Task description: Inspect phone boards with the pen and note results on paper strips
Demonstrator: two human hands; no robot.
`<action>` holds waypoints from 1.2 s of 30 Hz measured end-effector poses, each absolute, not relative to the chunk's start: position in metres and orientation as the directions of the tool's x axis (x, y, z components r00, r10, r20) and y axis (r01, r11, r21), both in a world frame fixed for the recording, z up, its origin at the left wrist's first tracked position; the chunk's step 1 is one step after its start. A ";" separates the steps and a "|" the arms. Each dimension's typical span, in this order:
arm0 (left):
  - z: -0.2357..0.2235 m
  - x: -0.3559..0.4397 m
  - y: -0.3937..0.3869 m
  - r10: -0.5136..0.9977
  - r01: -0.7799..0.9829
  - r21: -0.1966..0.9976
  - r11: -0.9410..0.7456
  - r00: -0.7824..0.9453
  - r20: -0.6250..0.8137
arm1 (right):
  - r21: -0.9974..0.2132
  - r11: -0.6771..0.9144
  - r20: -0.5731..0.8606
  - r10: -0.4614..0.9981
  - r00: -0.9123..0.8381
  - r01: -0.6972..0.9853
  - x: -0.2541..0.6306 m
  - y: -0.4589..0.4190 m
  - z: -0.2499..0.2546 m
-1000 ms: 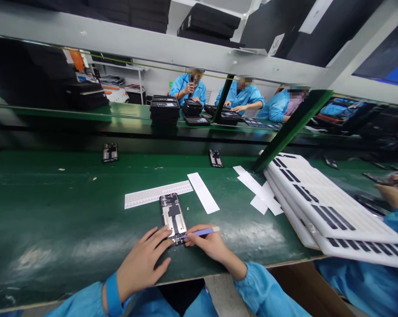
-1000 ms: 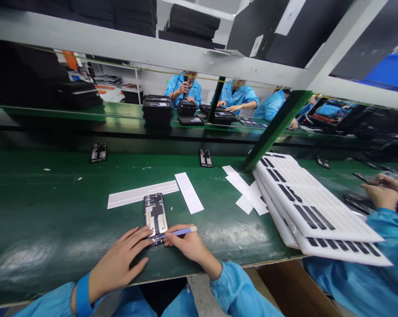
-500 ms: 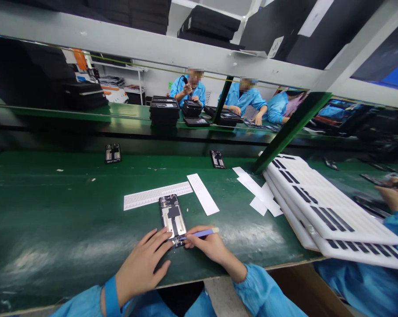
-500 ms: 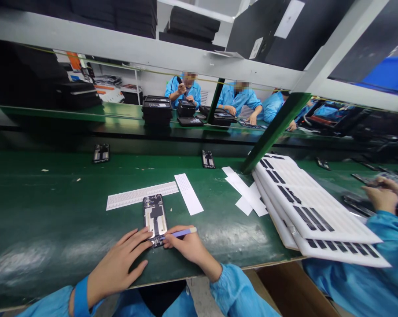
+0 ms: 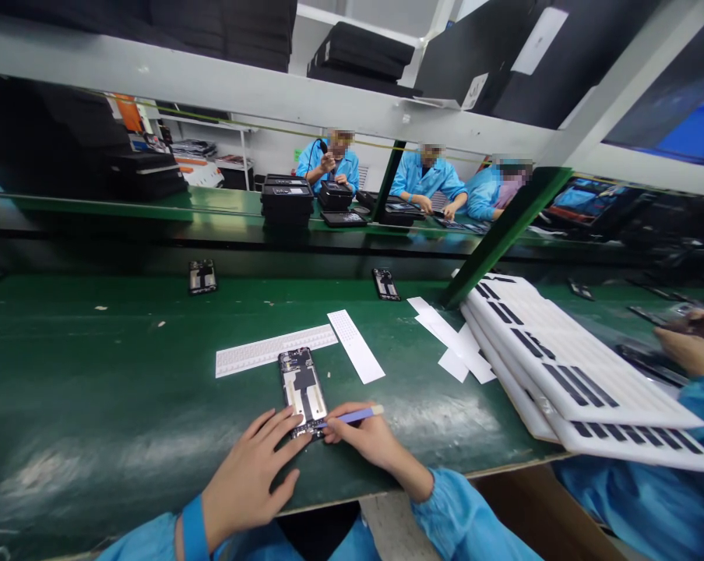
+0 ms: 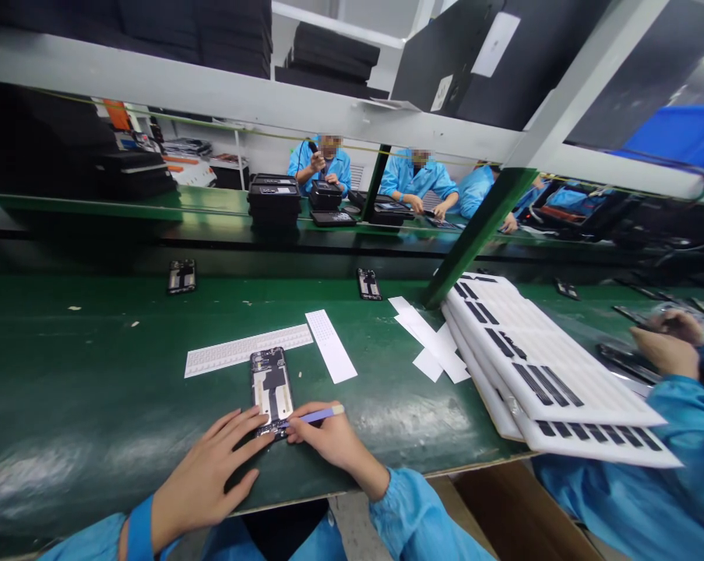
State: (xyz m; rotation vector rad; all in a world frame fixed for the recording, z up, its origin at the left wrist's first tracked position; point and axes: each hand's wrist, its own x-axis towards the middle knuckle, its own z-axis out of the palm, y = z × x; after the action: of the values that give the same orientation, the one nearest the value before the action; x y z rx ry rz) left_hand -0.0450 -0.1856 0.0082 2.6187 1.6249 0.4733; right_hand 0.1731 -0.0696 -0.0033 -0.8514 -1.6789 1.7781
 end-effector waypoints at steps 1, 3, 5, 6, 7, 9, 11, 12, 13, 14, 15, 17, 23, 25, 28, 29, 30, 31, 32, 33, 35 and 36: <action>0.008 -0.045 -0.185 0.879 0.871 0.178 -0.458 0.413 0.240 | -0.997 -0.061 -0.071 0.757 -0.650 0.038 0.173 -0.070 -0.004; 0.007 -0.045 -0.185 0.879 0.872 0.174 -0.457 0.413 0.238 | -0.999 -0.029 -0.043 0.769 -0.638 0.032 0.173 -0.070 -0.005; 0.008 -0.045 -0.185 0.878 0.872 0.174 -0.458 0.413 0.240 | -1.000 -0.019 -0.021 0.787 -0.617 0.010 0.173 -0.070 -0.006; 0.009 -0.045 -0.185 0.879 0.871 0.178 -0.458 0.413 0.238 | -1.000 -0.025 -0.021 0.791 -0.611 0.002 0.173 -0.070 -0.006; 0.010 -0.045 -0.186 0.881 0.870 0.187 -0.455 0.410 0.235 | -0.999 -0.032 -0.028 0.791 -0.612 0.005 0.173 -0.071 -0.007; 0.011 -0.044 -0.187 0.889 0.870 0.216 -0.444 0.398 0.227 | -0.999 -0.026 -0.045 0.778 -0.627 0.039 0.173 -0.071 -0.007; 0.012 -0.044 -0.188 0.898 0.871 0.241 -0.428 0.380 0.221 | -0.997 0.004 -0.048 0.764 -0.643 0.080 0.174 -0.072 -0.007; 0.012 -0.044 -0.188 0.900 0.871 0.247 -0.424 0.376 0.220 | -0.996 0.021 -0.044 0.761 -0.647 0.092 0.174 -0.072 -0.007; 0.012 -0.044 -0.188 0.900 0.871 0.248 -0.424 0.375 0.220 | -0.995 0.033 -0.039 0.760 -0.648 0.099 0.174 -0.072 -0.006; 0.012 -0.044 -0.188 0.899 0.871 0.244 -0.426 0.378 0.220 | -0.994 0.043 -0.035 0.760 -0.649 0.104 0.174 -0.072 -0.005; 0.012 -0.044 -0.187 0.898 0.872 0.237 -0.428 0.381 0.220 | -0.993 0.051 -0.031 0.760 -0.650 0.108 0.174 -0.072 -0.004; 0.011 -0.044 -0.186 0.895 0.874 0.221 -0.432 0.387 0.220 | -0.992 0.065 -0.022 0.759 -0.651 0.109 0.174 -0.073 -0.003; 0.010 -0.045 -0.187 0.896 0.881 0.193 -0.433 0.396 0.201 | -0.993 0.052 -0.030 0.753 -0.658 0.105 0.174 -0.074 -0.005; 0.009 -0.045 -0.187 0.896 0.881 0.192 -0.432 0.395 0.202 | -0.993 0.050 -0.035 0.749 -0.662 0.110 0.174 -0.073 -0.005; 0.008 -0.046 -0.187 0.896 0.883 0.185 -0.432 0.395 0.205 | -0.992 0.047 -0.044 0.739 -0.672 0.116 0.175 -0.072 -0.002; 0.008 -0.047 -0.186 0.895 0.883 0.184 -0.433 0.396 0.207 | -0.992 0.043 -0.048 0.735 -0.676 0.116 0.175 -0.072 -0.001; 0.008 -0.047 -0.186 0.894 0.882 0.183 -0.435 0.397 0.209 | -0.993 0.034 -0.053 0.733 -0.678 0.114 0.175 -0.072 -0.001; 0.008 -0.047 -0.186 0.893 0.881 0.184 -0.436 0.397 0.212 | -0.994 0.021 -0.059 0.731 -0.680 0.110 0.174 -0.072 -0.001; 0.009 -0.047 -0.186 0.892 0.880 0.187 -0.437 0.398 0.213 | -0.995 0.001 -0.070 0.728 -0.682 0.103 0.173 -0.072 -0.002; 0.009 -0.047 -0.186 0.892 0.879 0.191 -0.437 0.397 0.214 | -0.995 -0.027 -0.083 0.727 -0.682 0.092 0.172 -0.071 -0.005; 0.011 -0.046 -0.186 0.895 0.878 0.204 -0.432 0.391 0.213 | -0.993 -0.104 -0.110 0.747 -0.656 0.048 0.170 -0.069 -0.009; 0.011 -0.045 -0.186 0.898 0.879 0.212 -0.427 0.385 0.215 | -0.990 -0.138 -0.118 0.768 -0.629 0.017 0.169 -0.067 -0.010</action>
State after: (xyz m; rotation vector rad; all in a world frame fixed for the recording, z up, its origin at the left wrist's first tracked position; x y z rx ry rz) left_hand -0.0451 -0.1856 0.0110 2.5606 1.6454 0.4602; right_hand 0.1689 -0.0669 -0.0101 -0.8856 -1.5981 1.8220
